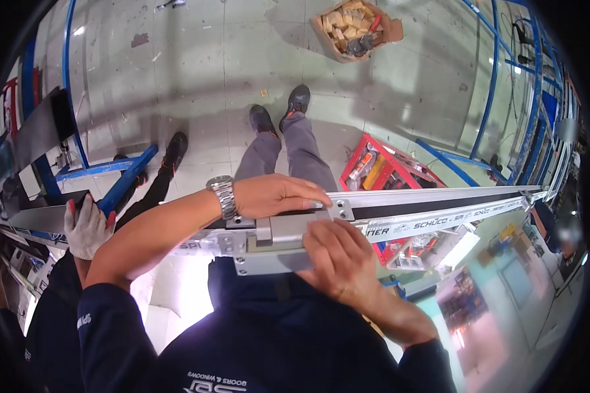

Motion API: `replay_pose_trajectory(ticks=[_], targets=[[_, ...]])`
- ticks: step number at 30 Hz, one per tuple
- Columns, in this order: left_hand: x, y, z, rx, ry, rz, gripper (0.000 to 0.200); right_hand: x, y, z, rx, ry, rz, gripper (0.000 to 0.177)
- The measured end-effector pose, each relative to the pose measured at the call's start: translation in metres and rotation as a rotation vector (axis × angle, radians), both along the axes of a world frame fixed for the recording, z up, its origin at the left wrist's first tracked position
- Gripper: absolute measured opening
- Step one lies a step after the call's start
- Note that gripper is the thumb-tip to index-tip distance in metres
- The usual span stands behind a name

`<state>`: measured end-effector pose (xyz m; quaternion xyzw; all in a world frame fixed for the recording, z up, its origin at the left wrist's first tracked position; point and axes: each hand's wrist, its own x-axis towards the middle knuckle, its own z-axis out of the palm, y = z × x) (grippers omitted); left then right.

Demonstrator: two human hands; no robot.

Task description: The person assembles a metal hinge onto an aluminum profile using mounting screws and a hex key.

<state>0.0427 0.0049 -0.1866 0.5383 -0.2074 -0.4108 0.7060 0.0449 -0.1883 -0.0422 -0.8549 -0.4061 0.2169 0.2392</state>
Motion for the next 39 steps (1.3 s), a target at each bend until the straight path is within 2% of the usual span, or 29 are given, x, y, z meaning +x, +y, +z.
replay_pose_trajectory(ticks=[2, 6, 10, 11, 14, 15, 18, 22, 25, 29, 32, 35, 39], targets=[[0.003, -0.001, 0.005, 0.003, 0.031, 0.021, 0.032, -0.003, -0.002, -0.001, 0.007, -0.015, -0.01, 0.052], [0.002, -0.002, 0.002, 0.03, 0.013, 0.04, 0.031, 0.009, -0.003, 0.007, -0.057, 0.118, 0.062, 0.052], [0.0, -0.001, 0.004, 0.1, -0.011, 0.033, 0.031, 0.044, -0.002, 0.019, -0.117, 0.399, 0.053, 0.058], [0.001, 0.001, 0.007, 0.124, -0.002, 0.014, 0.032, 0.045, -0.007, 0.015, -0.115, 0.465, 0.051, 0.075], [-0.001, 0.001, 0.006, 0.153, -0.006, 0.016, 0.032, 0.06, -0.017, 0.008, -0.1, 0.642, -0.166, 0.089], [-0.001, 0.001, 0.007, 0.163, -0.003, 0.001, 0.032, 0.069, -0.016, 0.004, -0.217, 0.562, -0.122, 0.1], [0.002, 0.001, 0.009, 0.182, -0.001, -0.026, 0.032, 0.074, -0.029, -0.006, -0.328, 0.569, 0.064, 0.099], [-0.003, -0.001, 0.008, 0.182, -0.011, -0.009, 0.032, 0.078, -0.039, -0.017, -0.268, 0.656, 0.135, 0.098], [0.001, -0.001, 0.009, 0.186, -0.009, -0.038, 0.034, 0.076, -0.039, -0.014, -0.279, 0.688, 0.105, 0.092], [0.004, 0.007, 0.018, 0.211, -0.004, -0.067, 0.038, 0.066, -0.044, -0.015, -0.302, 0.607, 0.175, 0.089], [-0.014, 0.016, 0.032, 0.351, -0.083, 0.028, 0.036, 0.059, -0.043, -0.016, -0.259, 0.531, 0.171, 0.081], [-0.015, 0.045, 0.055, 0.485, -0.107, -0.018, 0.032, 0.051, -0.046, -0.021, -0.213, 0.447, 0.159, 0.071], [-0.042, 0.069, 0.068, 0.589, -0.051, 0.086, 0.032, 0.045, -0.049, -0.022, -0.18, 0.395, 0.131, 0.061]])
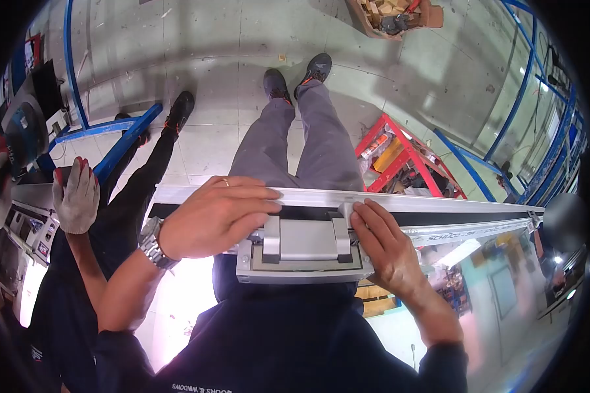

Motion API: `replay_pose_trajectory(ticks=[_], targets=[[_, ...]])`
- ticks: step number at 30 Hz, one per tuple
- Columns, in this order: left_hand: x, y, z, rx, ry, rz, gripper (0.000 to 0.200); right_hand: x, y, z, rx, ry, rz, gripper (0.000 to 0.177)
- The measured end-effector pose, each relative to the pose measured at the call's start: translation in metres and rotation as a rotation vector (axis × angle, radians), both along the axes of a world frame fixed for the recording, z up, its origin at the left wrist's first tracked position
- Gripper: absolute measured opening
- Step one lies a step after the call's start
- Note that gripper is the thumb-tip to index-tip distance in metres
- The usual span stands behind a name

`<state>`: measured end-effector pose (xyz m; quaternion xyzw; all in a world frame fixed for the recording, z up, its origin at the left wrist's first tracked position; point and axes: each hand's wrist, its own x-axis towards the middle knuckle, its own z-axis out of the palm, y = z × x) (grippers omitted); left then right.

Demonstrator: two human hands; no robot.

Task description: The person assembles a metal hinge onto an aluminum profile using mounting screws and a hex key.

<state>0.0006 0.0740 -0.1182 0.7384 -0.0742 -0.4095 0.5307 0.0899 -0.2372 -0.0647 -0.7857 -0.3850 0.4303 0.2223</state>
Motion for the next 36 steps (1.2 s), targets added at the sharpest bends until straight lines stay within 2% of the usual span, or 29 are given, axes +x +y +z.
replay_pose_trajectory(ticks=[6, 9, 10, 13, 14, 17, 18, 21, 28, 36], targets=[[-0.007, 0.01, 0.013, 0.053, 0.11, 0.065, 0.045, -0.008, -0.008, -0.008, 0.083, -0.086, -0.032, 0.052], [-0.015, 0.026, 0.03, 0.08, 0.002, -0.043, 0.058, -0.008, -0.009, -0.007, 0.099, -0.086, -0.029, 0.053], [-0.019, 0.033, 0.031, 0.06, -0.011, -0.096, 0.073, -0.008, -0.009, -0.007, 0.102, -0.085, -0.023, 0.054], [-0.019, 0.033, 0.044, 0.106, -0.034, -0.178, 0.084, -0.006, -0.01, -0.006, 0.105, -0.06, -0.014, 0.056], [-0.019, 0.027, 0.047, 0.211, -0.098, -0.252, 0.101, -0.008, -0.011, -0.006, 0.108, -0.077, -0.01, 0.057], [-0.035, 0.015, 0.039, 0.337, -0.222, -0.216, 0.094, -0.016, -0.017, -0.012, 0.13, -0.124, -0.012, 0.056], [-0.038, 0.013, 0.039, 0.354, -0.219, -0.168, 0.099, -0.019, -0.018, -0.014, 0.141, -0.137, -0.025, 0.056], [-0.038, 0.01, 0.036, 0.39, -0.243, -0.207, 0.101, -0.023, -0.021, -0.019, 0.169, -0.172, -0.033, 0.056], [-0.045, 0.011, 0.023, 0.273, -0.236, -0.111, 0.104, -0.022, -0.025, -0.03, 0.256, -0.181, -0.072, 0.053], [-0.036, 0.017, 0.021, 0.234, -0.221, -0.173, 0.099, -0.012, -0.021, -0.026, 0.243, -0.13, -0.032, 0.058]])
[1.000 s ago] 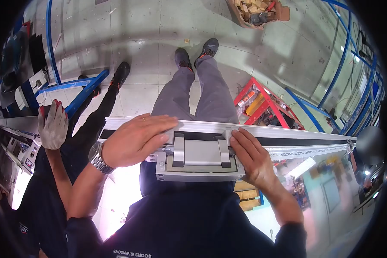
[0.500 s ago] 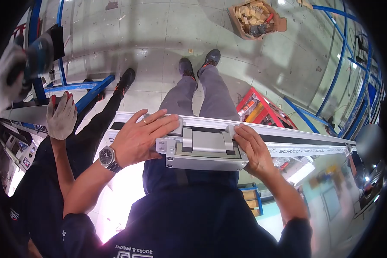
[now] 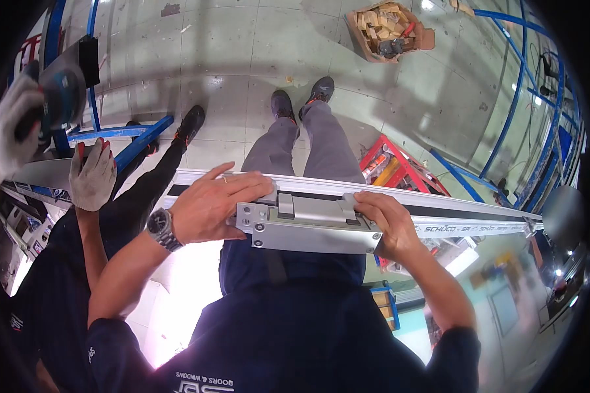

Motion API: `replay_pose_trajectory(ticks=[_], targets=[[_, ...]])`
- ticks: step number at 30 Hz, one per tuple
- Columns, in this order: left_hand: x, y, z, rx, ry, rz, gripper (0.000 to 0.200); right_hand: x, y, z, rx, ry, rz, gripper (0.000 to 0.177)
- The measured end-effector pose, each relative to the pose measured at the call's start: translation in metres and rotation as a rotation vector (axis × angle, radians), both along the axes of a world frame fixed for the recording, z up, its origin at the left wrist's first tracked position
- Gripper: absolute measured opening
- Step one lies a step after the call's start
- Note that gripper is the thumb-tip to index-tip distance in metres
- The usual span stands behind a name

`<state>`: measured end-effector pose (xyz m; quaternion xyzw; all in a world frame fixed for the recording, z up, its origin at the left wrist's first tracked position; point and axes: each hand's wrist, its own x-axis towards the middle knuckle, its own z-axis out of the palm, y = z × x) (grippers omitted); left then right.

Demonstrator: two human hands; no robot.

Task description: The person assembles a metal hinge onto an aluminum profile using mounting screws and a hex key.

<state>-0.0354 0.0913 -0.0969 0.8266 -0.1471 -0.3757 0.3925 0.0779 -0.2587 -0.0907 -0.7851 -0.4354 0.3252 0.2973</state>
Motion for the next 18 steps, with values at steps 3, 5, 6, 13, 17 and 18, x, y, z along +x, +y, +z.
replay_pose_trajectory(ticks=[3, 5, 6, 13, 17, 18], targets=[[0.01, 0.007, -0.002, -0.012, 0.004, -0.081, 0.1, 0.011, 0.003, 0.007, -0.043, 0.063, 0.057, 0.063], [0.012, 0.005, -0.001, 0.019, 0.011, -0.116, 0.105, 0.013, 0.0, 0.009, -0.056, 0.096, 0.067, 0.066], [0.008, 0.002, 0.001, 0.052, 0.013, -0.124, 0.109, 0.012, -0.003, 0.006, -0.051, 0.101, 0.056, 0.068], [0.0, 0.0, -0.001, 0.037, 0.069, -0.091, 0.1, 0.014, -0.004, -0.001, -0.04, 0.177, 0.034, 0.075], [0.0, -0.001, -0.001, 0.054, 0.063, -0.099, 0.094, 0.024, -0.001, -0.001, -0.074, 0.28, 0.067, 0.074], [-0.001, -0.002, 0.001, 0.073, 0.05, -0.103, 0.092, 0.025, -0.001, -0.001, -0.083, 0.304, 0.059, 0.072]])
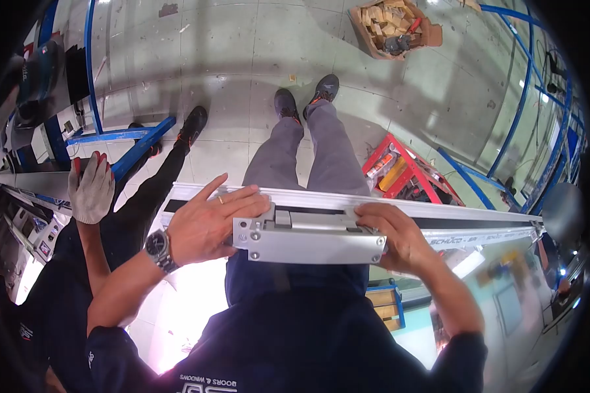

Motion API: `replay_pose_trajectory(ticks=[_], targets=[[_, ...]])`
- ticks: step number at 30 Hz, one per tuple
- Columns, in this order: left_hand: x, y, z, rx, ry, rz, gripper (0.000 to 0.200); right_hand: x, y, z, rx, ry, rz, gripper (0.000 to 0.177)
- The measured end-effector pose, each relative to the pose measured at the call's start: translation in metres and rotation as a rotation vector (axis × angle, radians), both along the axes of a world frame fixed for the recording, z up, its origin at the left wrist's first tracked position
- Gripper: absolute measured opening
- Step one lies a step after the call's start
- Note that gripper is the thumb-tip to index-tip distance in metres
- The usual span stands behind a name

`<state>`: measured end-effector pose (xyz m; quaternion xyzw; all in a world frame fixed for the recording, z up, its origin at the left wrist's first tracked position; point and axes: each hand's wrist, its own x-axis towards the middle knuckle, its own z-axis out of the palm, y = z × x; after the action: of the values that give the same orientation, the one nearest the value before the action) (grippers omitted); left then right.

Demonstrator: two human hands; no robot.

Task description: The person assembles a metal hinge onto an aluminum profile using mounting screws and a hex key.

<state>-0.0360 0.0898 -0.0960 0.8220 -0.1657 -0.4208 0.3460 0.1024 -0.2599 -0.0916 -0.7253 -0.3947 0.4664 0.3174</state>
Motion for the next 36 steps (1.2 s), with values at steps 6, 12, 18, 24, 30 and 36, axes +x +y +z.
replay_pose_trajectory(ticks=[6, 12, 18, 24, 30, 36], targets=[[0.001, -0.004, 0.007, 0.133, -0.053, 0.013, 0.076, -0.007, 0.008, 0.0, -0.002, -0.051, -0.096, 0.057], [0.004, -0.009, 0.002, 0.088, -0.065, 0.09, 0.056, -0.01, 0.006, 0.003, 0.02, -0.087, -0.099, 0.044], [0.005, -0.006, -0.002, 0.015, -0.021, 0.094, 0.059, -0.016, -0.001, -0.002, 0.053, -0.075, -0.119, 0.048], [0.027, 0.016, -0.008, -0.217, 0.145, 0.032, 0.065, -0.009, 0.006, 0.007, -0.026, -0.089, -0.044, 0.05], [0.05, 0.026, -0.05, -0.517, 0.293, 0.085, 0.035, -0.017, 0.009, 0.011, -0.036, -0.113, -0.129, 0.048], [0.05, -0.002, -0.061, -0.525, 0.221, 0.288, 0.026, -0.012, 0.007, 0.008, -0.018, -0.085, -0.093, 0.047]])
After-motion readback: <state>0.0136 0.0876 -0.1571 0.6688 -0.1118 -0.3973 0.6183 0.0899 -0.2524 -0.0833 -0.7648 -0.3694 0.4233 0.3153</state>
